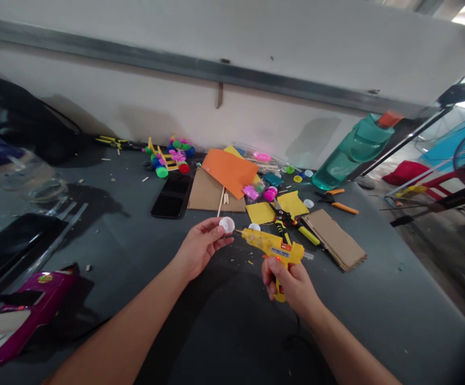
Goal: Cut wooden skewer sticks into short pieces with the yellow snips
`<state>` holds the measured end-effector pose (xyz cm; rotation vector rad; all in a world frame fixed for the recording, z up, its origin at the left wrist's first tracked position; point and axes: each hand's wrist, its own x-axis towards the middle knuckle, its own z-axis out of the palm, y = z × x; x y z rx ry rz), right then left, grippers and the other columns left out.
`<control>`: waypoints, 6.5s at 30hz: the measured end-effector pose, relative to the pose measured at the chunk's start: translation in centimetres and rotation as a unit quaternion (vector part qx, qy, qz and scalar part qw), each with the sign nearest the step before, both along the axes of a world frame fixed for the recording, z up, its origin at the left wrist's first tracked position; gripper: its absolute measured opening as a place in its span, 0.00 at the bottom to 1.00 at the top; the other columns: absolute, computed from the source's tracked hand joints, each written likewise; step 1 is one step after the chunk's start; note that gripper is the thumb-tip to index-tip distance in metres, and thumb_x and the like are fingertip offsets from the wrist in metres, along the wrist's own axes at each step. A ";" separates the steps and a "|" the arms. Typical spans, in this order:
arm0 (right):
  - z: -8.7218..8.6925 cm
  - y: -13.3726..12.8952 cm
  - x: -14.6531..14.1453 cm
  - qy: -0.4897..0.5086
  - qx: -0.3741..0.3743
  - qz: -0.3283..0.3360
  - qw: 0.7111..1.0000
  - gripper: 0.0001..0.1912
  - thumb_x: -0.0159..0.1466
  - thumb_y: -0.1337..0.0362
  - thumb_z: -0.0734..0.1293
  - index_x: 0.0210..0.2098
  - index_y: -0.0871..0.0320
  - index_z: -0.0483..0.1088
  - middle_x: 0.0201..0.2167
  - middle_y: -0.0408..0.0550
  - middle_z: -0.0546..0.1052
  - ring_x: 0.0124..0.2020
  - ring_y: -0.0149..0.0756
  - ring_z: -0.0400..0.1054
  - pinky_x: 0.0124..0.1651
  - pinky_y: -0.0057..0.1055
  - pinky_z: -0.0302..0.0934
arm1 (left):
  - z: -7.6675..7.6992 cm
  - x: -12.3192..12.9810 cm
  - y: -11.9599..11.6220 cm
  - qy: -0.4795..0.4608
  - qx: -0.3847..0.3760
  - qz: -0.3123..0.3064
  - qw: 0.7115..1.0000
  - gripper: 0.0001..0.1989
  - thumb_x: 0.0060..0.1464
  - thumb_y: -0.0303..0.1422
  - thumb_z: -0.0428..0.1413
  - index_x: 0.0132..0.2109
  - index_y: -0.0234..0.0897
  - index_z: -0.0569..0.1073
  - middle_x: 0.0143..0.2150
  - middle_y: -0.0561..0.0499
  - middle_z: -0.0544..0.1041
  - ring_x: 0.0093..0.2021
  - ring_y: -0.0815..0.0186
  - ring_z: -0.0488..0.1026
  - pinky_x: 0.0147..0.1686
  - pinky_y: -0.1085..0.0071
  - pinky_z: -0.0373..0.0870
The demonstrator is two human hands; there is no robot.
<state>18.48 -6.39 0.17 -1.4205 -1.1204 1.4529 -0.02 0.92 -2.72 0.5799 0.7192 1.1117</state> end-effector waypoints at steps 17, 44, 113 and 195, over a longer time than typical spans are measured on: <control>0.1 0.0 0.0 -0.018 0.000 0.010 1.000 0.24 0.53 0.43 0.62 0.18 0.58 0.60 0.10 0.37 0.61 0.10 0.24 0.57 0.13 0.22 0.53 | -0.1 0.1 0.1 -0.008 -0.005 0.000 1.000 0.07 0.44 0.26 0.62 0.35 0.33 0.76 0.35 0.47 0.78 0.36 0.66 0.74 0.42 0.66 0.71; -0.1 -0.3 0.0 -0.005 0.007 0.037 0.999 0.24 0.53 0.44 0.62 0.17 0.58 0.61 0.10 0.38 0.62 0.10 0.25 0.58 0.13 0.22 0.52 | 0.0 0.3 0.1 0.002 -0.001 0.011 1.000 0.09 0.42 0.27 0.63 0.35 0.34 0.75 0.34 0.50 0.76 0.34 0.69 0.73 0.39 0.70 0.71; -0.5 -0.3 0.6 0.023 0.020 0.010 0.999 0.24 0.55 0.45 0.63 0.18 0.59 0.61 0.14 0.40 0.65 0.11 0.24 0.58 0.14 0.22 0.52 | -0.2 0.6 -0.4 0.041 -0.006 -0.053 0.998 0.10 0.44 0.30 0.63 0.36 0.32 0.78 0.32 0.47 0.77 0.30 0.68 0.72 0.37 0.66 0.72; -0.7 -0.2 0.8 0.008 0.031 -0.007 0.999 0.24 0.55 0.45 0.63 0.18 0.60 0.62 0.13 0.39 0.64 0.11 0.23 0.58 0.14 0.22 0.52 | -0.1 0.2 -0.5 0.015 -0.006 -0.064 0.998 0.12 0.45 0.33 0.62 0.38 0.30 0.77 0.34 0.45 0.79 0.33 0.65 0.74 0.37 0.67 0.73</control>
